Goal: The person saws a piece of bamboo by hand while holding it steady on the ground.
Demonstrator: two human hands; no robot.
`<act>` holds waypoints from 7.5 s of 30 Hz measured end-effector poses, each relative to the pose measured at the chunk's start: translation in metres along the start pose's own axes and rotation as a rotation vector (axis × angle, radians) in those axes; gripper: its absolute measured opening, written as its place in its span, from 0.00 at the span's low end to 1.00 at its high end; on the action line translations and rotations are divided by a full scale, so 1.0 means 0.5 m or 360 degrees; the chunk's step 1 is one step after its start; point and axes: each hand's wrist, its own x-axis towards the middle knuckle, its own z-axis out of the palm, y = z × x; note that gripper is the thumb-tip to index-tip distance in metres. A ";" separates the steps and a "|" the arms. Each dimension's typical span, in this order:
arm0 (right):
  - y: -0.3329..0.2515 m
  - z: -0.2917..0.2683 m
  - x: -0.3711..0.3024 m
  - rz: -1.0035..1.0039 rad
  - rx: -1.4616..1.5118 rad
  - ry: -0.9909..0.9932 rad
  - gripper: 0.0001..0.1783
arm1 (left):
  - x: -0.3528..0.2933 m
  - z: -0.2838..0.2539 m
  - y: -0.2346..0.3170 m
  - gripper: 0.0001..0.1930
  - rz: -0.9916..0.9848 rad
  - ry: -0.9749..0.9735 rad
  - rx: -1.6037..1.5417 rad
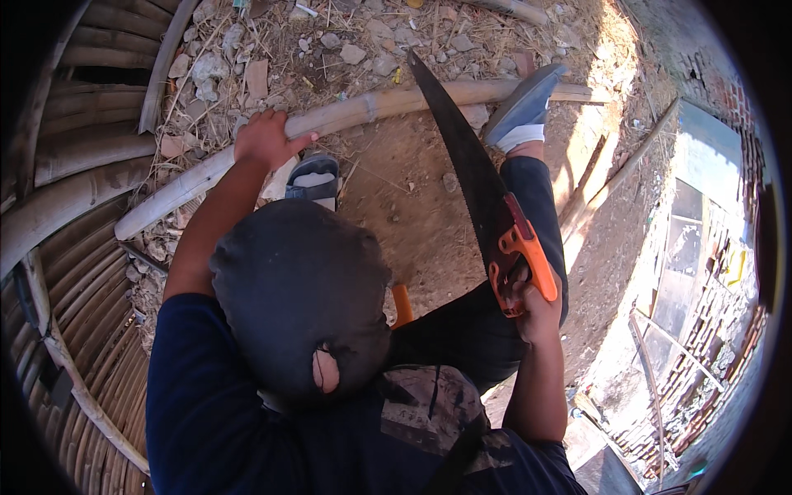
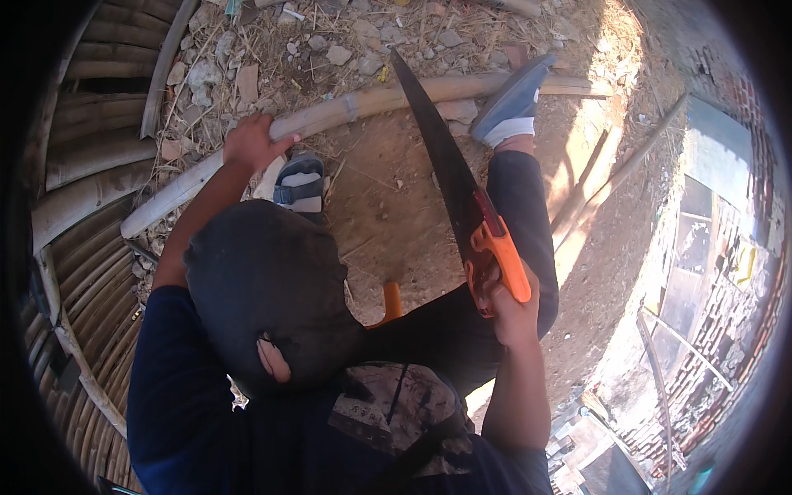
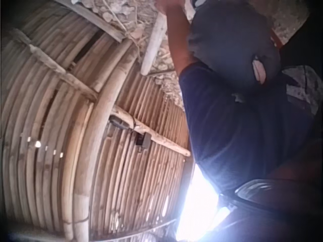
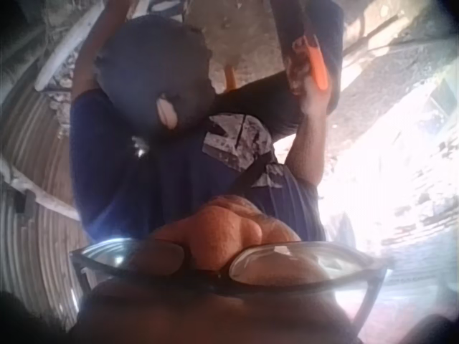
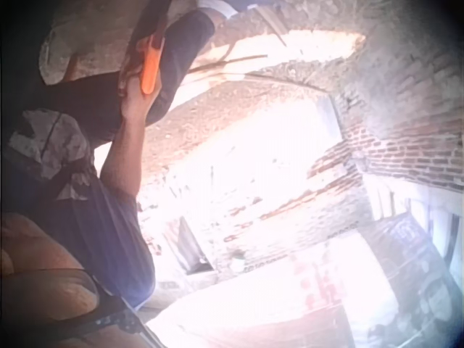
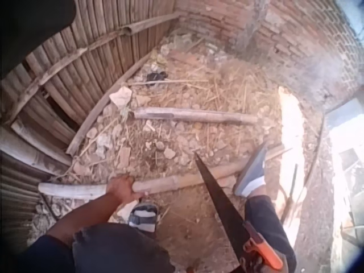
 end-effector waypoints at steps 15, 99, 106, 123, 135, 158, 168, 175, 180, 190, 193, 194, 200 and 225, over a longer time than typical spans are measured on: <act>-0.009 0.028 0.021 0.0007 0.0067 -0.0017 0.04 | -0.001 0.010 -0.017 0.44 0.0046 0.0055 -0.0023; 0.139 0.076 0.148 -0.0077 -0.0353 -0.0120 0.05 | 0.021 -0.023 -0.020 0.44 0.0042 -0.0177 -0.0152; 0.115 0.053 -0.018 -0.0118 -0.0262 -0.0054 0.09 | 0.004 0.007 -0.033 0.42 0.0163 0.0098 -0.0191; 0.135 0.093 0.019 -0.0101 -0.0123 0.0016 0.07 | 0.004 0.001 -0.042 0.40 0.0095 -0.0033 -0.0328; 0.147 0.090 0.020 -0.0024 -0.0276 -0.0010 0.05 | 0.017 -0.007 -0.044 0.41 0.0122 -0.0145 -0.0367; 0.078 0.109 0.105 0.0087 -0.0022 -0.0015 0.05 | 0.013 0.001 -0.034 0.43 0.0063 -0.0180 -0.0238; 0.086 0.051 -0.128 -0.0099 0.0137 0.0178 0.08 | -0.029 0.003 -0.019 0.29 0.0093 0.0099 -0.0147; 0.026 0.079 -0.195 -0.0297 0.0210 0.0156 0.08 | -0.098 -0.039 -0.013 0.26 0.0138 -0.0009 -0.0289; 0.024 0.066 -0.200 -0.0339 0.0157 0.0140 0.07 | -0.111 -0.012 -0.030 0.26 0.0125 -0.0010 -0.0300; 0.068 0.029 -0.163 -0.0065 -0.0088 0.0180 0.08 | -0.121 0.020 -0.016 0.34 0.0183 0.0240 -0.0177; 0.075 0.019 -0.148 -0.0026 -0.0144 0.0139 0.08 | -0.113 0.016 -0.007 0.35 0.0127 0.0117 -0.0221; 0.075 0.017 -0.144 -0.0012 -0.0164 0.0119 0.07 | -0.111 0.017 -0.007 0.35 0.0096 0.0063 -0.0246; 0.063 0.011 -0.133 0.0009 -0.0296 0.0110 0.07 | -0.124 0.041 0.006 0.37 0.0065 0.0308 -0.0059; 0.056 0.008 -0.087 0.0116 -0.0232 -0.0020 0.04 | -0.137 0.010 0.037 0.36 -0.0113 0.0043 -0.0079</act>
